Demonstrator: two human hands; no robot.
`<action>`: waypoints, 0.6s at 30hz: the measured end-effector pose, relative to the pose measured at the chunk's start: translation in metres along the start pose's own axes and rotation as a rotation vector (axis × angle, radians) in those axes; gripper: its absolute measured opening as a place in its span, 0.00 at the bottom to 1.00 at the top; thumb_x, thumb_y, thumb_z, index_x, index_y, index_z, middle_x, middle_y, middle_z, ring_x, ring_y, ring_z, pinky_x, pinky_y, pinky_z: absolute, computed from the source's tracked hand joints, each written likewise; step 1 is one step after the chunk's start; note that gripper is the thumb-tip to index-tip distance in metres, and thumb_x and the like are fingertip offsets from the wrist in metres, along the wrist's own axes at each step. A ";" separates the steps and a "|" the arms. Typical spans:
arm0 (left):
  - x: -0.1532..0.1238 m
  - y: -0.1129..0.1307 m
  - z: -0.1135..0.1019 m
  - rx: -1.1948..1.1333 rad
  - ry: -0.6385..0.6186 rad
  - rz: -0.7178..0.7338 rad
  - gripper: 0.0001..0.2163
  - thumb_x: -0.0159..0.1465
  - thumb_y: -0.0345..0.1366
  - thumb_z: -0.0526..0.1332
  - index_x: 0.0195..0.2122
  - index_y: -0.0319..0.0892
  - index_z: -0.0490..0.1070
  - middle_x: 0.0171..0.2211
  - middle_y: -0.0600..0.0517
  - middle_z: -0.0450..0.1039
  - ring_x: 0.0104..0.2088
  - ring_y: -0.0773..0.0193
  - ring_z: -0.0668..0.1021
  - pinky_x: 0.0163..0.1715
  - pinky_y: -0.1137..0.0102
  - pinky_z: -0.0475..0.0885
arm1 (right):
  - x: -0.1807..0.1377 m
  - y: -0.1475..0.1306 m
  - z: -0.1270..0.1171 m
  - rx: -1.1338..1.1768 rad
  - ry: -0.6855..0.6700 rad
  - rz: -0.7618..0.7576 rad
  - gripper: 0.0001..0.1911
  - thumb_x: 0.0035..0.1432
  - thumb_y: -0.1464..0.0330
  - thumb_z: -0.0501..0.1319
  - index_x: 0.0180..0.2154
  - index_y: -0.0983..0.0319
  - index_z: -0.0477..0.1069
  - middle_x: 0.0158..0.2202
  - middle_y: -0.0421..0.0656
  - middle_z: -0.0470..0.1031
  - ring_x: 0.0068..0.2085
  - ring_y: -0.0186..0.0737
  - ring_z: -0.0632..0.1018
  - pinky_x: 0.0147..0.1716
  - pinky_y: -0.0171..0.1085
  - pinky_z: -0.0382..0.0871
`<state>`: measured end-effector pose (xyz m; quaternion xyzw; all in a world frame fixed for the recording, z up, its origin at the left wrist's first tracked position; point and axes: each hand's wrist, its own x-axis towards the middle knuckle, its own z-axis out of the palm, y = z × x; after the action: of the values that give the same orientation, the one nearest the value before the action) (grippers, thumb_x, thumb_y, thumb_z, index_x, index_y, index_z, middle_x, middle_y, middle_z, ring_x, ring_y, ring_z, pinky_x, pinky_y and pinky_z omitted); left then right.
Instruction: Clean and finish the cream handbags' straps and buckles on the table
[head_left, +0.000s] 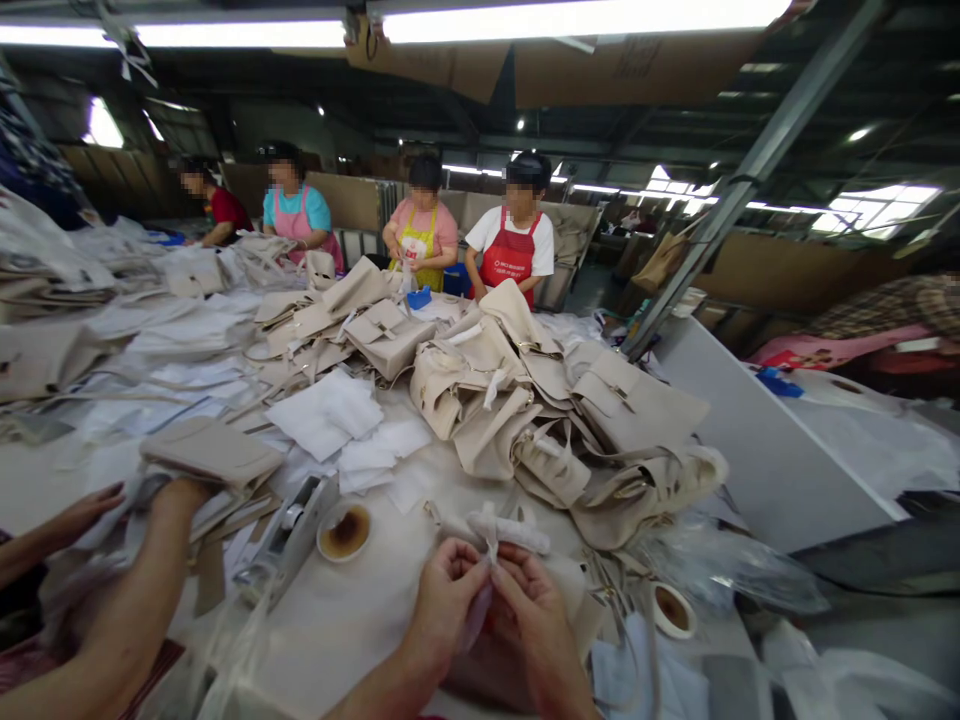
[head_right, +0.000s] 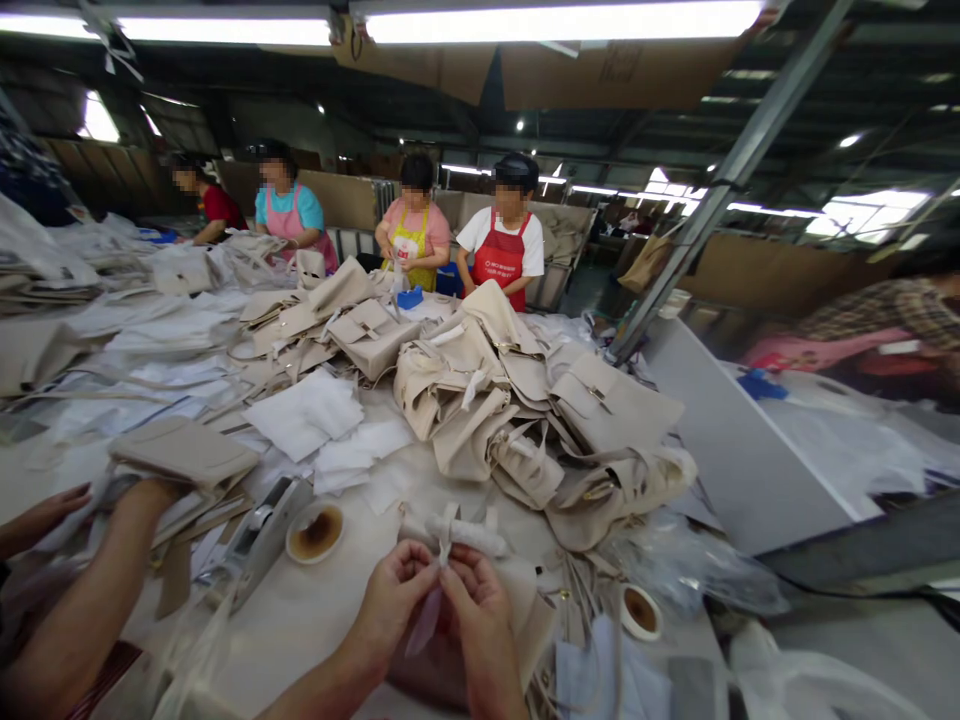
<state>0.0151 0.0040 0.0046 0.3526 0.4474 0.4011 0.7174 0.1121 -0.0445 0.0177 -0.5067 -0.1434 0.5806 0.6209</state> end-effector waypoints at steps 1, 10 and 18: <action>-0.001 0.000 0.000 0.004 -0.015 0.004 0.16 0.44 0.43 0.72 0.26 0.40 0.70 0.21 0.56 0.72 0.24 0.68 0.72 0.26 0.73 0.66 | 0.000 0.000 0.001 0.028 0.005 0.008 0.26 0.39 0.58 0.76 0.39 0.59 0.71 0.30 0.40 0.81 0.27 0.38 0.78 0.25 0.34 0.70; -0.003 -0.003 -0.003 0.162 -0.018 0.099 0.20 0.43 0.52 0.73 0.21 0.41 0.70 0.19 0.57 0.70 0.22 0.67 0.71 0.23 0.74 0.67 | 0.015 0.014 0.006 -0.097 0.168 -0.250 0.16 0.43 0.61 0.69 0.30 0.60 0.66 0.20 0.34 0.72 0.22 0.32 0.72 0.23 0.31 0.65; 0.019 -0.005 -0.003 0.177 -0.034 -0.084 0.22 0.38 0.46 0.75 0.30 0.43 0.70 0.21 0.59 0.75 0.20 0.65 0.75 0.22 0.73 0.72 | 0.023 0.006 0.003 -0.390 0.227 -0.368 0.11 0.48 0.68 0.63 0.37 0.60 0.74 0.26 0.38 0.77 0.25 0.36 0.76 0.25 0.32 0.68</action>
<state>0.0194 0.0190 -0.0080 0.4020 0.4834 0.3236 0.7071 0.1131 -0.0244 0.0048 -0.6436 -0.2713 0.3596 0.6187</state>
